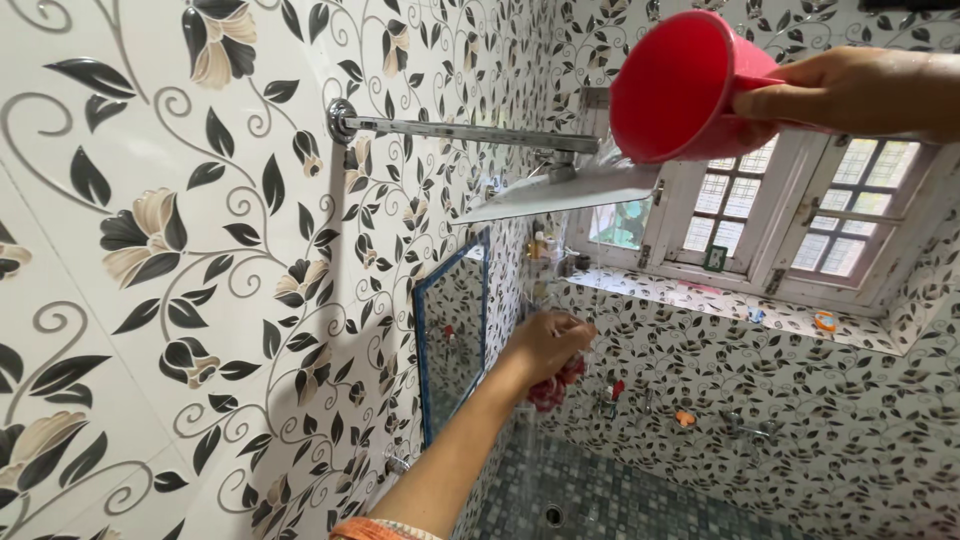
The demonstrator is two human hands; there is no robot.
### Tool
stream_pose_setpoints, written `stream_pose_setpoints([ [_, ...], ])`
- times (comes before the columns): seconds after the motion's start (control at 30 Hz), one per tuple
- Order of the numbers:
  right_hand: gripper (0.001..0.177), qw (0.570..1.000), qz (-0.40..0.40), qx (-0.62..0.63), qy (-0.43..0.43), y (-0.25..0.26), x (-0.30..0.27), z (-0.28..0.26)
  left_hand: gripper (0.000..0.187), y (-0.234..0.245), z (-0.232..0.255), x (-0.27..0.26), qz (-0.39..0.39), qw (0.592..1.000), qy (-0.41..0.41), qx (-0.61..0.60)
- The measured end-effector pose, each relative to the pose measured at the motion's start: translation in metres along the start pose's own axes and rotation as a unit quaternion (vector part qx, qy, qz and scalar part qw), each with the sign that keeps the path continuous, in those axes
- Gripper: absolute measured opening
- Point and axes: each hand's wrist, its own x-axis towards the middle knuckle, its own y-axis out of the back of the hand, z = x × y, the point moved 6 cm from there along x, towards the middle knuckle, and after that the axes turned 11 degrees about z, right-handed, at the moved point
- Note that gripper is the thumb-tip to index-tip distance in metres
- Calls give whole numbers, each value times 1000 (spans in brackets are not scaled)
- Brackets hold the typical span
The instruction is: The person wipes the tiled wall with a pink cloth, pours water from a red mug onto the wall and fixtures, and moves various buckets and a stool around the bathroom.
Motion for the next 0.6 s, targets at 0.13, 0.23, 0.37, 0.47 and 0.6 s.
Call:
stream_pose_setpoints([
  [0.13, 64, 995, -28, 93, 10, -7, 25, 16, 39, 7, 0, -7, -38, 997, 19, -68],
  [0.23, 64, 999, -15, 42, 14, -12, 45, 29, 40, 20, -1, -2, -37, 995, 31, -83],
  [0.37, 58, 996, 9, -66, 65, -21, 51, 10, 34, 37, -10, 13, -4, 991, 63, -120],
  [0.47, 56, 995, 13, -87, 55, -29, 43, -11, 35, 51, -22, 19, 14, 991, 59, -116],
  [0.6, 52, 956, 116, -191, 192, -26, 29, -47, 33, 60, -33, 28, 33, 990, 59, -122],
])
